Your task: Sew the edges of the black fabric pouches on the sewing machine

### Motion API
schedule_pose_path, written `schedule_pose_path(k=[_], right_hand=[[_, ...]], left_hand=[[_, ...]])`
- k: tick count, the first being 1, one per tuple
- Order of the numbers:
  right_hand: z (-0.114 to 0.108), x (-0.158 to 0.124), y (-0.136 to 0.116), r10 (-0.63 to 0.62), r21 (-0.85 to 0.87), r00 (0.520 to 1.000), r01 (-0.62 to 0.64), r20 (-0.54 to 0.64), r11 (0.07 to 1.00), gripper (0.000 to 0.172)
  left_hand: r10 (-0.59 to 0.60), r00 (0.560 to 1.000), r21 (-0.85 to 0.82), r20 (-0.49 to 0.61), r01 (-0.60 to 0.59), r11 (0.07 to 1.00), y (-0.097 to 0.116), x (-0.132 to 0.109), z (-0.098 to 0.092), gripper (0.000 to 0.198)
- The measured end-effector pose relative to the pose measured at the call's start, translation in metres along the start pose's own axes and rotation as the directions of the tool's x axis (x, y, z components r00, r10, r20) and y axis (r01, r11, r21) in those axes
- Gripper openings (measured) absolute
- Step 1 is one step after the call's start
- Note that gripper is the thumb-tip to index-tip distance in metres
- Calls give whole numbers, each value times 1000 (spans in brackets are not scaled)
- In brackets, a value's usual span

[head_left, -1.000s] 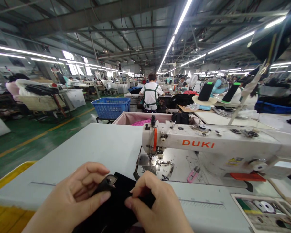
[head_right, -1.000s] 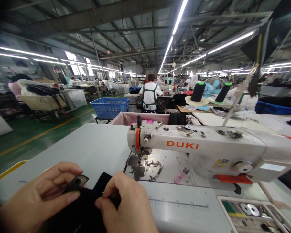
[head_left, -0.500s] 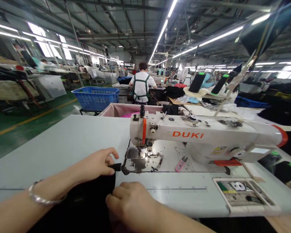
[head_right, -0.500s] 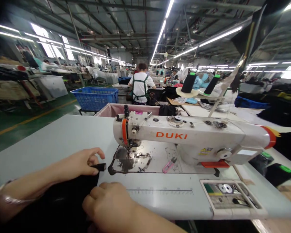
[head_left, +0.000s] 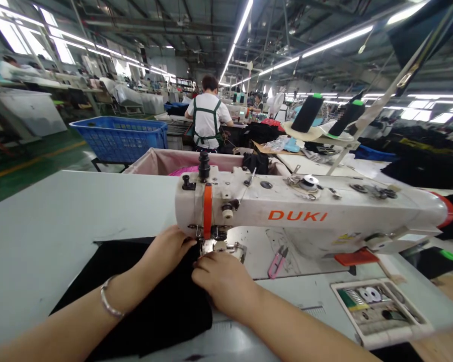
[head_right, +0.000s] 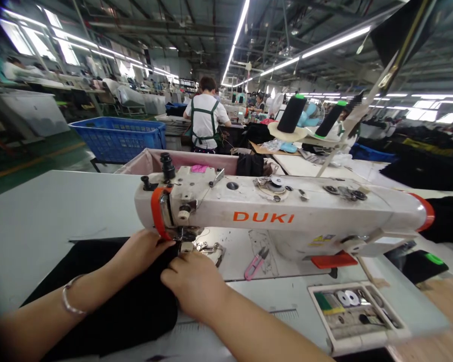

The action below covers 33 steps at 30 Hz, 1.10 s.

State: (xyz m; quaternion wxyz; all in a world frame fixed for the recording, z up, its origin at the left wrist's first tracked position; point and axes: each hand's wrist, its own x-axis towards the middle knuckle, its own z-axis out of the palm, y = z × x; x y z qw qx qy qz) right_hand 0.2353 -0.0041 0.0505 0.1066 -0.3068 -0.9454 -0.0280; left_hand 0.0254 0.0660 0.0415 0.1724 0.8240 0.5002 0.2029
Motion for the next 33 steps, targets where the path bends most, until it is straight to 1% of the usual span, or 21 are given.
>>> schedule_pose_path(k=[2,4,8,10,12,14,16,19,22,29,33], right_hand=[[5,-3,-2,2,25,999,-1,-37,1000,8],[8,0,-2,23,38,998,-21,-51,999,8],[7,10,2,104,29,994,-103,-31,994,12],[6,8,1,105,33,994,-104,-35,994,12],[7,2,-2,80,51,996,-77,-46,996,7],[8,-5,-7,59,76,996,-54,-64,996,4],[9,-10,-10,56,91,995,-48,-83,995,5],[7,-13,-10,46,93,995,-38,-89,995,6],[5,-11,-9,41,95,996,-33,-75,995,4],[4,-11,-11,54,110,996,-46,-71,993,4],[2,-10,-10,43,96,997,-36,-65,995,3]], left_hand=[[95,995,116,-10,-93,989,-3,-15,6,22],[200,980,219,10,-197,955,-8,-22,10,33],[372,923,377,96,-380,845,-18,-18,13,65],[431,894,436,122,-438,786,-16,-18,13,67],[474,871,480,129,-473,739,-10,-22,13,57],[505,855,505,119,-490,711,-2,-30,12,44],[525,845,509,101,-497,703,4,-36,10,39],[547,834,490,72,-507,709,7,-41,7,42],[558,828,464,54,-516,720,4,-42,4,45],[530,847,358,36,-506,785,-10,-37,1,44],[501,865,314,-3,-475,822,-8,-37,2,39]])
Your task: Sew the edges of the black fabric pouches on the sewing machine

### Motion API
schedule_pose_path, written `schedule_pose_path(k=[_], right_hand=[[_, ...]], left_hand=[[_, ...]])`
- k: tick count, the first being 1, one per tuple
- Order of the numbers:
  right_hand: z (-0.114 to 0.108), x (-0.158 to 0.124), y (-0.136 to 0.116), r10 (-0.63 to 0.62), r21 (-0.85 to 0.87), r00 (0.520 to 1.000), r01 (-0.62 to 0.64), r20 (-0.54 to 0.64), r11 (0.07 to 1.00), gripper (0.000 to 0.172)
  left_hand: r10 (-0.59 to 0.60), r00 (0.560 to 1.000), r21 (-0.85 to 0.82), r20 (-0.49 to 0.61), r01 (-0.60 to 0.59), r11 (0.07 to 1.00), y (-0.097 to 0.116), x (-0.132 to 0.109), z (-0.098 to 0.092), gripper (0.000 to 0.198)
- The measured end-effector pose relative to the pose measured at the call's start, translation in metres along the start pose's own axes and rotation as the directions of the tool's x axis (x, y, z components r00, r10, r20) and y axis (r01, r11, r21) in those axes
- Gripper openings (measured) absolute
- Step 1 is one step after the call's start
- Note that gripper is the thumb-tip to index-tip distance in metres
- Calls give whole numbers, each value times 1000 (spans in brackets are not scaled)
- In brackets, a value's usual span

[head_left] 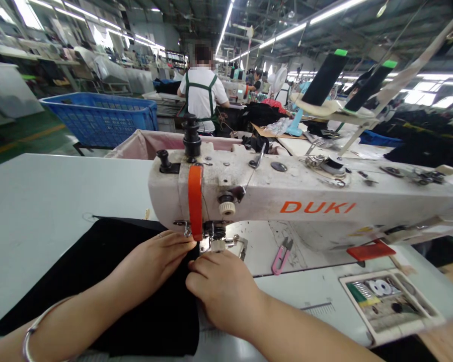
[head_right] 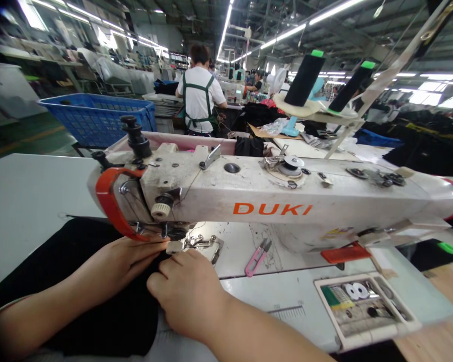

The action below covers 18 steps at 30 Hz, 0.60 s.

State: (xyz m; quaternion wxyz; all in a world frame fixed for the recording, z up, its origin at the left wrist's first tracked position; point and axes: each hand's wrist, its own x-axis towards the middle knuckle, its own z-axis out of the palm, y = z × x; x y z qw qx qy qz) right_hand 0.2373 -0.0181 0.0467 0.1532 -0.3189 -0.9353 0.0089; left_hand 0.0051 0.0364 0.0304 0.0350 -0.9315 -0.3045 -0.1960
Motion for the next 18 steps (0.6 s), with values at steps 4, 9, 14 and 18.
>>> schedule_pose_path(k=[4,9,14,18], right_hand=[[0,-1,-1,-11,-5,1000,11,14,1000,4],[-1,-1,1,-23,-5,999,24,33,1000,4],[-1,0,1,-21,7,999,20,38,1000,5],[2,2,-5,-2,26,1000,1,28,1000,4]], left_hand=[[-25,999,-22,-33,24,999,10,3,0,41],[-59,997,-52,-45,57,997,11,5,-1,41],[-114,993,-78,-8,113,990,5,6,0,38],[-118,993,-97,18,119,988,7,7,-5,40]])
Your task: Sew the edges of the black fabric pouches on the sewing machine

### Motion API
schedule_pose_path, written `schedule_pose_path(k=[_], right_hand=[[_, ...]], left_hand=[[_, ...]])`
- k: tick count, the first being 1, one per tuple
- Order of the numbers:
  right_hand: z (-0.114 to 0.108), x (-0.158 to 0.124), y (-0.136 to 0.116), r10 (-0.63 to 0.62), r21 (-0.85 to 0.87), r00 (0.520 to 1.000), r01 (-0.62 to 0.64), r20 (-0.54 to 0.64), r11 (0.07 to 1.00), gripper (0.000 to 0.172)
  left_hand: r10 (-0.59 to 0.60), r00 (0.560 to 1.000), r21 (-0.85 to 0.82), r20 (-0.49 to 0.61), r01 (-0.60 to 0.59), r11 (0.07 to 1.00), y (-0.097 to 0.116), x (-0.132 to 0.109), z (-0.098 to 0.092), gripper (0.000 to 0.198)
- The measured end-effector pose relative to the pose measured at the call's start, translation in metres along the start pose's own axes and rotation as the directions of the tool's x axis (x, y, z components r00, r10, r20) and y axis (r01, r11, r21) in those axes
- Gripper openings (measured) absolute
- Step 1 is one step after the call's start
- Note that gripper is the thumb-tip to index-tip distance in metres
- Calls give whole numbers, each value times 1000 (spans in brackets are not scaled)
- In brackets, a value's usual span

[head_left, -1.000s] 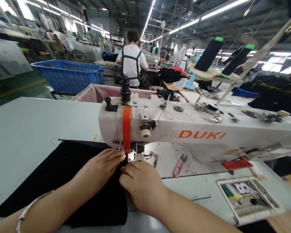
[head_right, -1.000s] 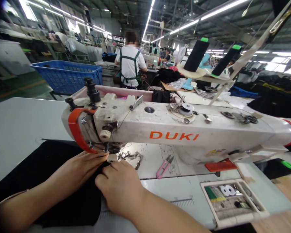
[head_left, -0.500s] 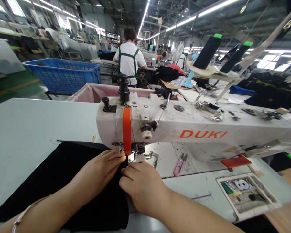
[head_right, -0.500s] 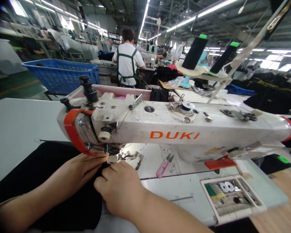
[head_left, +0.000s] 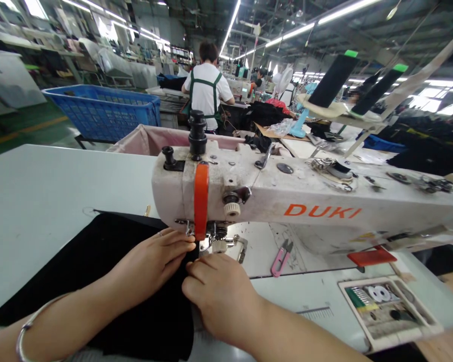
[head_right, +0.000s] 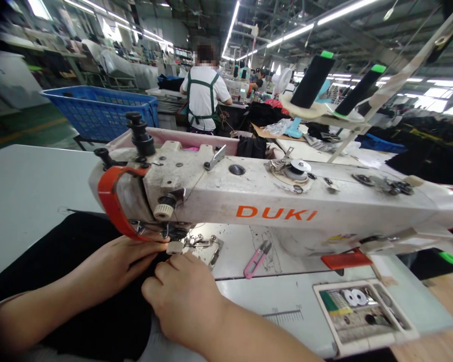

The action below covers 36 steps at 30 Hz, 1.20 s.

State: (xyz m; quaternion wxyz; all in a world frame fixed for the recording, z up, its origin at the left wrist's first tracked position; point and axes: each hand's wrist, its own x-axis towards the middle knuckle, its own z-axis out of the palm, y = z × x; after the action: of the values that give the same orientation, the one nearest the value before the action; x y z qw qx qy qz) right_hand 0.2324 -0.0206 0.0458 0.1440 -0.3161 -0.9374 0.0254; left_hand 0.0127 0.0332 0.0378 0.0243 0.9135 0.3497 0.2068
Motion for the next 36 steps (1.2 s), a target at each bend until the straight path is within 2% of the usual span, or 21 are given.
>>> schedule_pose_path(k=[3,4,6,7,8,9,10,12,14,16,19,21,23,24,26,28,30,32,34,36], right_hand=[[-9,-4,-1,29,37,999,-30,38,999,7],[-16,-8,0,35,68,998,-39,53,997,9],[-33,-22,4,61,147,995,-71,74,987,21],[-42,-30,7,88,179,993,-102,82,979,32],[-49,-38,12,124,196,988,-139,89,971,46],[-55,-45,16,152,198,983,-170,104,965,57],[-57,-49,21,176,184,977,-196,121,963,62],[-53,-47,32,237,121,964,-251,121,960,51],[-40,-34,40,332,23,942,-333,42,943,25],[-28,-19,43,397,-59,915,-401,-72,914,11],[-18,-11,32,348,-78,931,-358,-113,931,1],[-18,-20,13,306,52,946,-302,-108,952,12],[-17,-36,-10,336,285,930,-286,-147,915,25],[-15,-44,-22,388,396,904,-296,-177,870,31],[-7,-56,-43,481,523,843,-304,-241,796,49],[3,-62,-57,530,545,792,-312,-304,778,59],[11,-62,-64,531,507,767,-317,-361,802,53],[16,-59,-65,485,442,773,-297,-410,847,37],[17,-56,-63,396,379,786,-224,-474,898,20],[18,-55,-61,366,409,770,-151,-522,900,12]], left_hand=[[-28,997,-14,79,30,999,9,-17,-5,38],[-42,993,-14,106,44,999,13,-28,-6,48],[-60,987,13,149,59,998,22,-55,-6,97],[-52,985,44,167,45,998,26,-70,-6,117],[-35,984,75,175,23,997,30,-83,-5,124],[-8,983,96,181,-9,995,34,-95,-4,123],[14,983,105,186,-34,994,37,-104,-3,113],[8,986,83,168,-22,996,41,-114,-3,89],[-89,986,36,138,85,996,44,-114,-3,77],[-200,976,-30,89,204,979,45,-110,-3,66],[-376,927,-156,19,374,914,47,-103,-6,46],[-511,860,-232,-9,495,837,48,-98,-11,38],[-601,800,-281,-10,574,769,50,-93,-16,36],[-621,784,-295,-9,591,751,51,-91,-19,37],[-638,770,-305,-18,603,737,52,-88,-22,38],[-636,771,-301,-37,598,743,52,-87,-22,40],[-633,773,-304,-44,594,745,52,-88,-20,41],[-636,770,-317,-48,592,741,52,-90,-17,41],[-636,770,-328,-48,590,738,52,-93,-16,40],[-636,771,-330,-36,592,736,53,-93,-16,39]])
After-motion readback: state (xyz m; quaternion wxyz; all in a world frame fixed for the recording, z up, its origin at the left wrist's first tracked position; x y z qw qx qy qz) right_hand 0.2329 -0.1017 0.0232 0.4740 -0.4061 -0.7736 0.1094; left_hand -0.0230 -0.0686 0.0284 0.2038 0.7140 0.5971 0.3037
